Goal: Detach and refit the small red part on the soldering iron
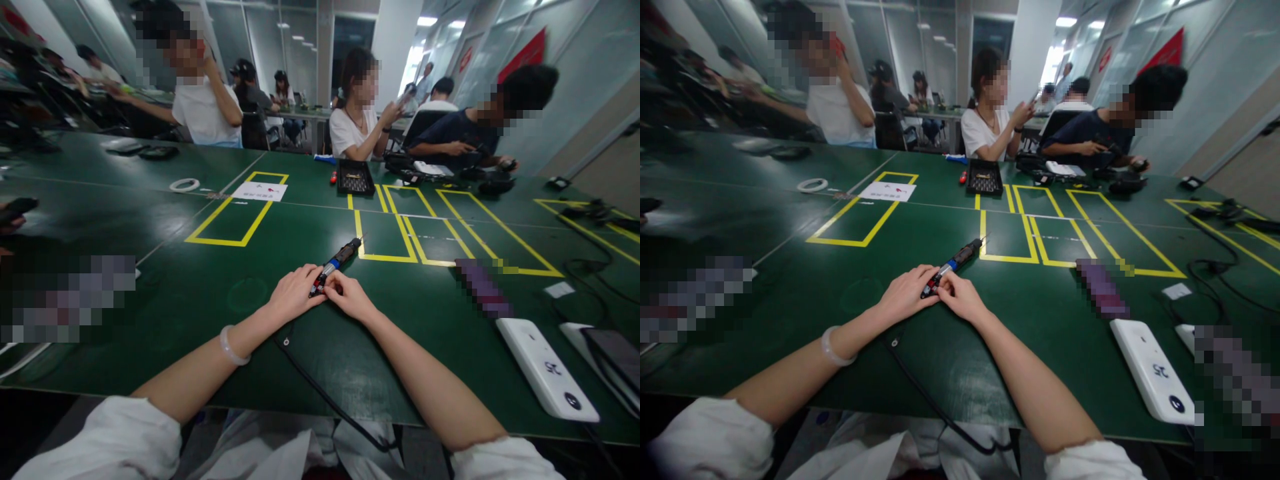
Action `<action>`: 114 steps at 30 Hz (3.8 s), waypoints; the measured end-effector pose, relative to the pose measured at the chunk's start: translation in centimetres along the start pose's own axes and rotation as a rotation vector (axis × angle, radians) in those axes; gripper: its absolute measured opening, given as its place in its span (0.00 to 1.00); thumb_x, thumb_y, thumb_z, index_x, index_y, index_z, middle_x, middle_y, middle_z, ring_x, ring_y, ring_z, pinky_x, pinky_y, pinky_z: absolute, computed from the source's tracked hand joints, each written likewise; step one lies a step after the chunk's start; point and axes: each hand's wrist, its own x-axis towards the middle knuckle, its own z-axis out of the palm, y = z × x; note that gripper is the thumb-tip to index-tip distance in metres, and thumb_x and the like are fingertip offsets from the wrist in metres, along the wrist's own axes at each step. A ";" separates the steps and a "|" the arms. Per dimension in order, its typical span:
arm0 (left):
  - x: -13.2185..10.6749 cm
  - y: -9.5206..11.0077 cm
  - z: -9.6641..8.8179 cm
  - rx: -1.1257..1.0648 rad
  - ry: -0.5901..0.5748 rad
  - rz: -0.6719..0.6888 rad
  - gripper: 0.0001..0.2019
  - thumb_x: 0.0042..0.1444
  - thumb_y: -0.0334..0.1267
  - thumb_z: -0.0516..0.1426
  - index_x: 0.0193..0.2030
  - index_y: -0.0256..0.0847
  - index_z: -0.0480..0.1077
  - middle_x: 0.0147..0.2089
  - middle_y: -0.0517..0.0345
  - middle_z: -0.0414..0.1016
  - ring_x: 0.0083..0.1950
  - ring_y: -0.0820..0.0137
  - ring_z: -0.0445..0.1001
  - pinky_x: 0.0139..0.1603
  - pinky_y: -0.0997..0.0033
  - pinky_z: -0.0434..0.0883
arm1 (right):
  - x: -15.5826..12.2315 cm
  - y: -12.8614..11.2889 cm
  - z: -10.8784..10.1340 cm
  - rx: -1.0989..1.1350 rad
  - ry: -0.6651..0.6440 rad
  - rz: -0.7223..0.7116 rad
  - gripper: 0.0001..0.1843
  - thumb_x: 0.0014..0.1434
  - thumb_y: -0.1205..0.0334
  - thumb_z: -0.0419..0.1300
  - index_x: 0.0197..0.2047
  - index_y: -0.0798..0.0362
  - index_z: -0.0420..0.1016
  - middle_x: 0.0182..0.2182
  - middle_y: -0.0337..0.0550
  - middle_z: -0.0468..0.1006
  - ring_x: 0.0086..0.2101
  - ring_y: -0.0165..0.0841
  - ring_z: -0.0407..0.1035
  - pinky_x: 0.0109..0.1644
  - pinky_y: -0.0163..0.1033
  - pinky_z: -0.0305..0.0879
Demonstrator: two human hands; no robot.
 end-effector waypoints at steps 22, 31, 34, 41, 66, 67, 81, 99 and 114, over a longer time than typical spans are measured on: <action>-0.6 -18.0 -2.2 0.092 -0.026 -0.504 0.30 0.57 0.54 0.53 0.64 0.43 0.59 0.64 0.45 0.60 0.58 0.50 0.66 0.50 0.56 0.68 | -0.2 0.2 -1.0 -0.178 -0.012 0.024 0.04 0.61 0.65 0.57 0.34 0.53 0.71 0.26 0.37 0.72 0.29 0.29 0.65 0.34 0.32 0.57; -2.8 -21.8 -3.2 0.193 0.083 -0.676 0.28 0.58 0.53 0.52 0.61 0.39 0.60 0.61 0.38 0.63 0.58 0.44 0.66 0.52 0.48 0.64 | -0.3 0.1 -1.3 -0.204 -0.031 0.020 0.04 0.60 0.66 0.58 0.33 0.53 0.71 0.26 0.37 0.72 0.29 0.30 0.65 0.34 0.33 0.57; -2.7 -21.2 -3.1 0.198 0.183 -0.668 0.27 0.54 0.50 0.57 0.57 0.38 0.62 0.57 0.36 0.66 0.57 0.46 0.66 0.53 0.50 0.63 | -0.3 0.2 -1.3 -0.203 -0.033 0.016 0.04 0.60 0.66 0.58 0.33 0.53 0.71 0.26 0.37 0.73 0.29 0.30 0.65 0.35 0.33 0.57; -2.4 -19.7 -3.8 0.186 0.210 -0.685 0.14 0.57 0.47 0.53 0.41 0.38 0.68 0.49 0.39 0.69 0.51 0.49 0.69 0.50 0.50 0.66 | -0.3 0.2 -1.2 -0.206 -0.034 0.014 0.04 0.60 0.66 0.57 0.33 0.53 0.71 0.26 0.37 0.72 0.29 0.30 0.65 0.35 0.33 0.56; 0.7 -2.9 -0.9 -0.920 -0.337 0.125 0.27 0.61 0.43 0.53 0.66 0.43 0.56 0.46 0.53 0.75 0.45 0.68 0.73 0.46 0.68 0.68 | -0.4 -0.5 -0.2 -0.094 -0.105 -0.065 0.08 0.61 0.66 0.58 0.44 0.51 0.68 0.29 0.35 0.73 0.29 0.29 0.67 0.36 0.33 0.61; 0.7 -2.9 -0.9 -0.921 -0.337 0.128 0.27 0.61 0.43 0.53 0.66 0.43 0.56 0.46 0.53 0.75 0.45 0.68 0.73 0.46 0.67 0.68 | -0.4 -0.5 -0.2 -0.096 -0.104 -0.069 0.08 0.61 0.65 0.58 0.44 0.51 0.67 0.28 0.35 0.72 0.29 0.29 0.67 0.35 0.32 0.61; 0.9 -2.6 -0.7 -0.936 -0.182 0.070 0.12 0.60 0.44 0.54 0.46 0.39 0.67 0.41 0.55 0.74 0.43 0.69 0.73 0.46 0.69 0.69 | -0.1 0.1 -0.3 0.085 -0.025 0.050 0.11 0.62 0.54 0.57 0.37 0.54 0.70 0.26 0.36 0.73 0.27 0.28 0.65 0.31 0.31 0.59; 0.6 -2.2 -1.0 -0.842 -0.129 0.064 0.12 0.60 0.45 0.54 0.45 0.40 0.69 0.40 0.57 0.77 0.41 0.69 0.76 0.42 0.71 0.70 | 0.0 0.4 0.2 0.378 -0.002 0.058 0.14 0.56 0.54 0.63 0.40 0.53 0.67 0.29 0.36 0.71 0.28 0.27 0.65 0.33 0.33 0.60; -2.5 -20.0 -4.0 0.121 0.121 -0.777 0.33 0.54 0.53 0.55 0.63 0.35 0.61 0.63 0.34 0.62 0.61 0.42 0.64 0.55 0.46 0.65 | 0.2 0.3 -0.1 0.284 0.012 0.122 0.12 0.55 0.56 0.63 0.37 0.54 0.69 0.27 0.36 0.70 0.28 0.28 0.63 0.34 0.34 0.61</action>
